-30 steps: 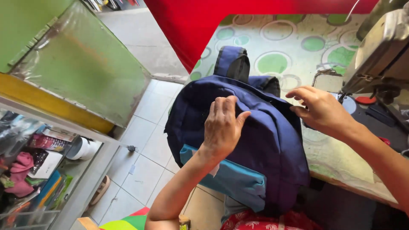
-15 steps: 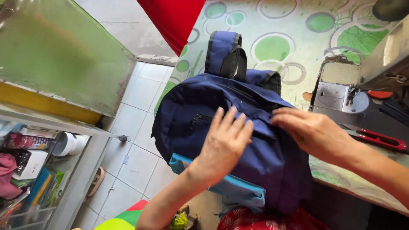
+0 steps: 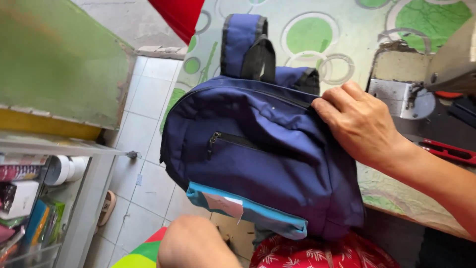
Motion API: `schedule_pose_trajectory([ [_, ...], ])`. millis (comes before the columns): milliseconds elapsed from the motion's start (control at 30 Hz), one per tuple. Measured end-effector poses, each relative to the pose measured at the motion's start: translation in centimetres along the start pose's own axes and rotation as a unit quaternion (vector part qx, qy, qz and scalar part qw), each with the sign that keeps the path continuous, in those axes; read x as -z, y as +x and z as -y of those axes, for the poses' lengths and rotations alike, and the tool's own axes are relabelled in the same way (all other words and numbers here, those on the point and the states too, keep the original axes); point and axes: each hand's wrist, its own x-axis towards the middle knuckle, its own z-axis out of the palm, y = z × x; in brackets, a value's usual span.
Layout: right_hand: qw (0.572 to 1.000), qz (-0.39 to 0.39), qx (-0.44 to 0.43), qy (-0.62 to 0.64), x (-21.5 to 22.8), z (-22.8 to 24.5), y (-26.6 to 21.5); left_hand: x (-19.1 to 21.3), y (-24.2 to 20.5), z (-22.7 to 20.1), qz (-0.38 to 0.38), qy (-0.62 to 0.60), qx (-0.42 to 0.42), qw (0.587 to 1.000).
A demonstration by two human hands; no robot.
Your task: The person zips a blue and black backpack, uses a pair of tweezers to pull at the zipper teeth, and repeatedly adjusts the zipper track by hand. They then lift the backpack and handle the shoulder straps.
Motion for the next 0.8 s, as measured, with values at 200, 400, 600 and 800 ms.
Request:
schedule_pose_trajectory([
  [200, 0.988, -0.028, -0.009, 0.15, 0.3, -1.2, 0.0, -0.5, 0.0, 6.8, -0.012, 0.052, -0.015, 0.998],
  [400, 0.967, -0.053, -0.023, 0.247, 0.8, -1.5, 0.3, -3.9, -1.5, 20.3, 0.09, 0.143, 0.137, 0.976],
  [600, 0.96, -0.032, -0.046, 0.274, 0.2, -2.0, -0.2, -5.0, -2.1, 23.3, 0.144, 0.085, 0.148, 0.975],
  [800, 0.966, -0.005, -0.028, 0.257, 2.7, -1.9, -0.3, -3.6, -1.1, 22.1, 0.135, 0.053, 0.164, 0.976],
])
